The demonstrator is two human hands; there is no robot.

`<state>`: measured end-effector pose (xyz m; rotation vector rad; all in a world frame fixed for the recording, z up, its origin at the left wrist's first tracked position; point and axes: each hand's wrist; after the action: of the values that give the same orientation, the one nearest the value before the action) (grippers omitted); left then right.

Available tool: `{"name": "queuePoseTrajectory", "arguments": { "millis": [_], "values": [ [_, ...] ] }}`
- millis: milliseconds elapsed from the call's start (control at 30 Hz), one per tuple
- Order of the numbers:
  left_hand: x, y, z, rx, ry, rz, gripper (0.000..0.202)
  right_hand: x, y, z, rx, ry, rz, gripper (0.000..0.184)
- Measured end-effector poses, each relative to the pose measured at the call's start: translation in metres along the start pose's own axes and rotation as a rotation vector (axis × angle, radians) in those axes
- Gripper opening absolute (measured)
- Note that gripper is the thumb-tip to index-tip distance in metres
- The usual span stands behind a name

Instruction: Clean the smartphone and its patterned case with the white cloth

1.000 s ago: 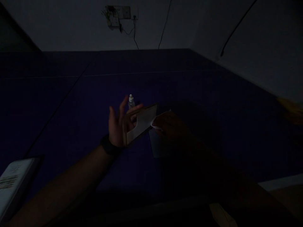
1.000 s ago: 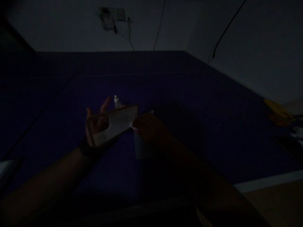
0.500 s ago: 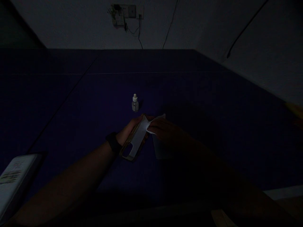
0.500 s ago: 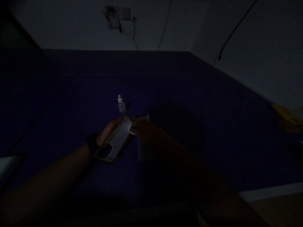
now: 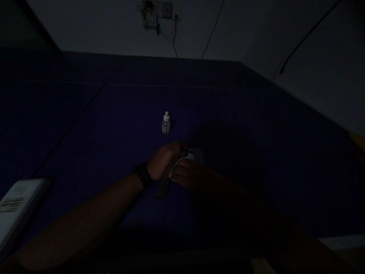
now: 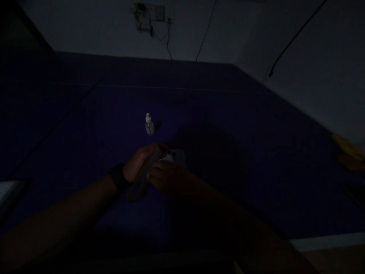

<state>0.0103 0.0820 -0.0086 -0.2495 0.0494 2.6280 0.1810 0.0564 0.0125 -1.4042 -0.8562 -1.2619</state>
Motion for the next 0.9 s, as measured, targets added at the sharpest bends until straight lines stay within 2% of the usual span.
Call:
{"name": "queuePoseTrajectory", "arguments": {
  "millis": [100, 200, 267, 333, 433, 533, 600, 733, 833, 900],
  "values": [
    [-0.001, 0.001, 0.002, -0.038, -0.022, -0.003, 0.044, 0.002, 0.002, 0.002, -0.016, 0.005, 0.038, 0.023],
    [-0.003, 0.003, 0.006, 0.042, -0.031, 0.005, 0.049, -0.002, 0.011, 0.019, -0.173, 0.022, 0.169, 0.023],
    [-0.003, 0.004, 0.008, 0.086, -0.056, 0.021, 0.05, -0.006, 0.015, 0.028, -0.223, 0.02, 0.19, 0.022],
    [-0.004, 0.004, 0.009, 0.051, -0.072, 0.021, 0.049, -0.009, 0.013, 0.027, -0.198, 0.011, 0.141, 0.021],
    [-0.004, 0.004, 0.007, -0.041, -0.084, 0.006, 0.045, -0.007, 0.005, 0.012, -0.071, 0.014, 0.05, 0.019],
    [-0.004, 0.004, 0.005, -0.071, -0.124, -0.007, 0.044, -0.001, 0.0, 0.0, 0.016, 0.01, -0.003, 0.02],
    [-0.004, 0.003, 0.004, -0.092, -0.141, -0.017, 0.044, 0.0, 0.002, 0.002, -0.04, -0.007, 0.009, 0.02],
    [-0.005, 0.002, 0.004, -0.093, -0.139, -0.008, 0.045, -0.007, 0.01, 0.019, -0.194, 0.016, 0.118, 0.022],
    [-0.006, 0.002, 0.003, -0.095, -0.145, -0.002, 0.045, -0.009, 0.007, 0.017, -0.159, 0.051, 0.062, 0.024],
    [-0.006, 0.003, 0.003, -0.1, -0.167, 0.003, 0.043, -0.006, 0.001, 0.005, -0.056, 0.056, -0.01, 0.023]
  ]
}}
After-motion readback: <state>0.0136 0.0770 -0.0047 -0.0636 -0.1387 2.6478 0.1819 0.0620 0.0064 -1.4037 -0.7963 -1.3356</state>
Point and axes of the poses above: each hand's wrist, its own y-axis away from the middle knuckle, its own x-axis out of the back of the hand, z = x × y
